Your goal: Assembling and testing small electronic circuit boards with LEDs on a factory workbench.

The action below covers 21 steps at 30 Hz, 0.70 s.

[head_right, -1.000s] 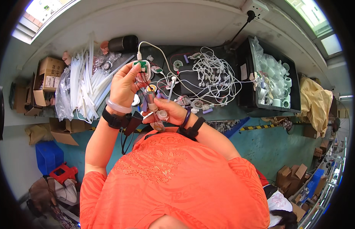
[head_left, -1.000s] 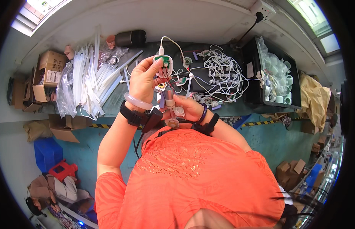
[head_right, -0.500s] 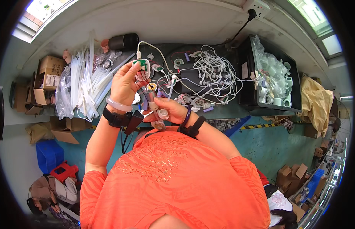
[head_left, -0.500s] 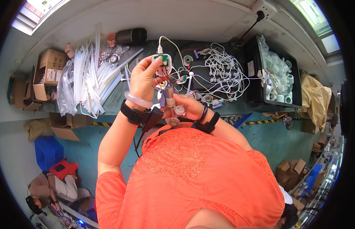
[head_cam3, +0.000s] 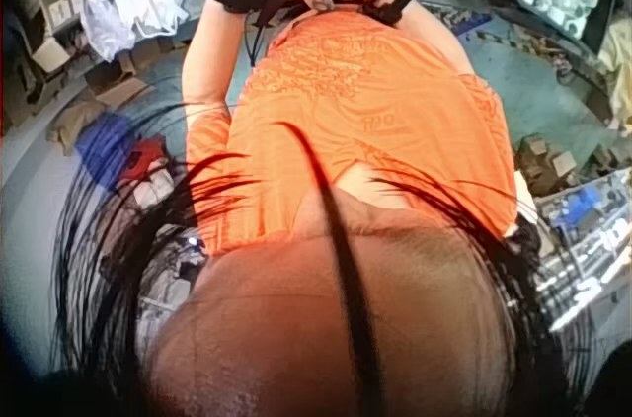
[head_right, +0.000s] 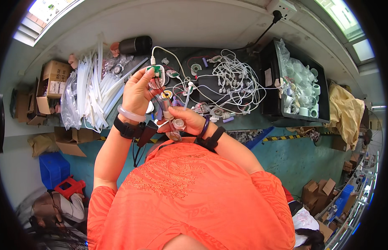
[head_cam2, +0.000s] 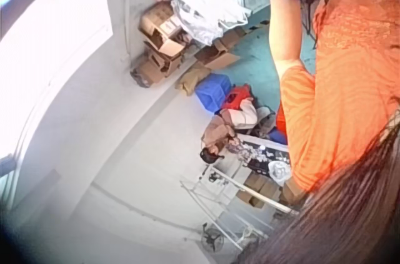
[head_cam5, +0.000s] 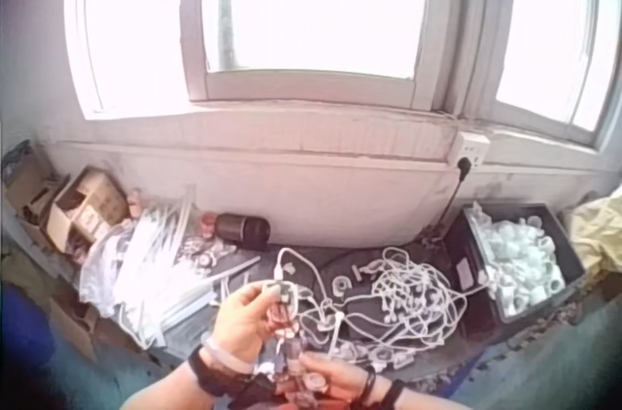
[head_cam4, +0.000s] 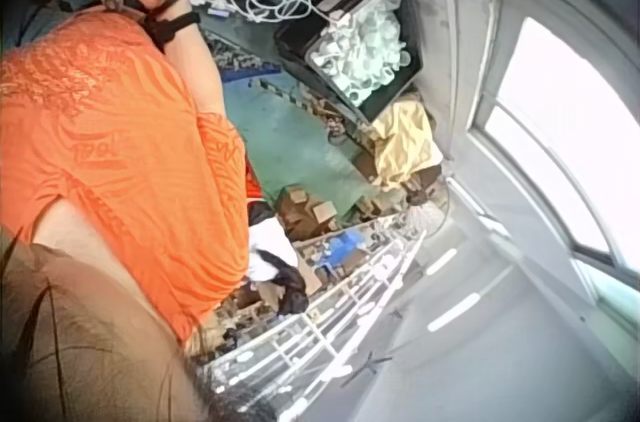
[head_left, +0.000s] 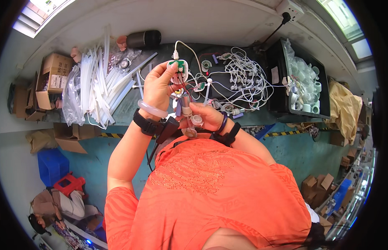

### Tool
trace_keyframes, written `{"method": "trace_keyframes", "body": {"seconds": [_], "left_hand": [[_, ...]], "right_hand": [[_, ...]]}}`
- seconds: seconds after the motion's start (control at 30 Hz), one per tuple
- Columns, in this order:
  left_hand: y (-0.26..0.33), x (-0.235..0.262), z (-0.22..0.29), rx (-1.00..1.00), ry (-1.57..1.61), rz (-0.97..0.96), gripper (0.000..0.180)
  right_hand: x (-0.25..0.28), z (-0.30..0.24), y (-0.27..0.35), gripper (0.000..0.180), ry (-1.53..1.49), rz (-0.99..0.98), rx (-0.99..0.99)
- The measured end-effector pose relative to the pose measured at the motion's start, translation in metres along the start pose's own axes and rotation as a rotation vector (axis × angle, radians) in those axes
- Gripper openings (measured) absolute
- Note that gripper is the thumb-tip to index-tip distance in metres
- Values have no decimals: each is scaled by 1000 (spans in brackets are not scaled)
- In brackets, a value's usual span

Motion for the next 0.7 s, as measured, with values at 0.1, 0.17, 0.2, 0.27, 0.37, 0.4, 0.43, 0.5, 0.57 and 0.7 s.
{"method": "trace_keyframes", "body": {"seconds": [0.1,0.17,0.2,0.27,0.37,0.4,0.43,0.5,0.57,0.7], "left_hand": [[0,1,0,-8,-2,-1,16],[-1,1,1,-15,-26,-13,16],[-1,1,1,-15,-26,-12,16],[0,1,1,-8,-33,-18,16],[-1,2,-1,-4,-14,-6,16],[-1,3,-1,-4,-14,-6,16],[-1,4,-2,-3,-8,-2,15],[0,5,-3,-2,0,3,15],[1,5,-3,-7,15,13,14],[2,5,-3,-2,-12,-4,14]], "right_hand": [[1,1,-1,45,-6,2,-10],[1,1,-1,44,-3,7,-14],[1,1,-2,45,-7,-4,-12],[-1,2,-3,45,-10,-16,-12],[-2,1,-4,44,-56,1,8],[-1,0,-5,44,-54,4,10],[-1,0,-5,44,-52,8,13],[1,1,-4,44,-23,7,0],[2,2,-3,45,6,7,-15],[3,4,-3,44,-1,10,-16]]}}
Point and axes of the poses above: each hand's wrist, its own y-axis away from the middle knuckle, its own x-axis out of the back of the hand, z = x × y, the point moved 7 cm from there along -y, towards the middle knuckle, and after that the axes turned 9 degrees about -z, right-handed, at the moved point
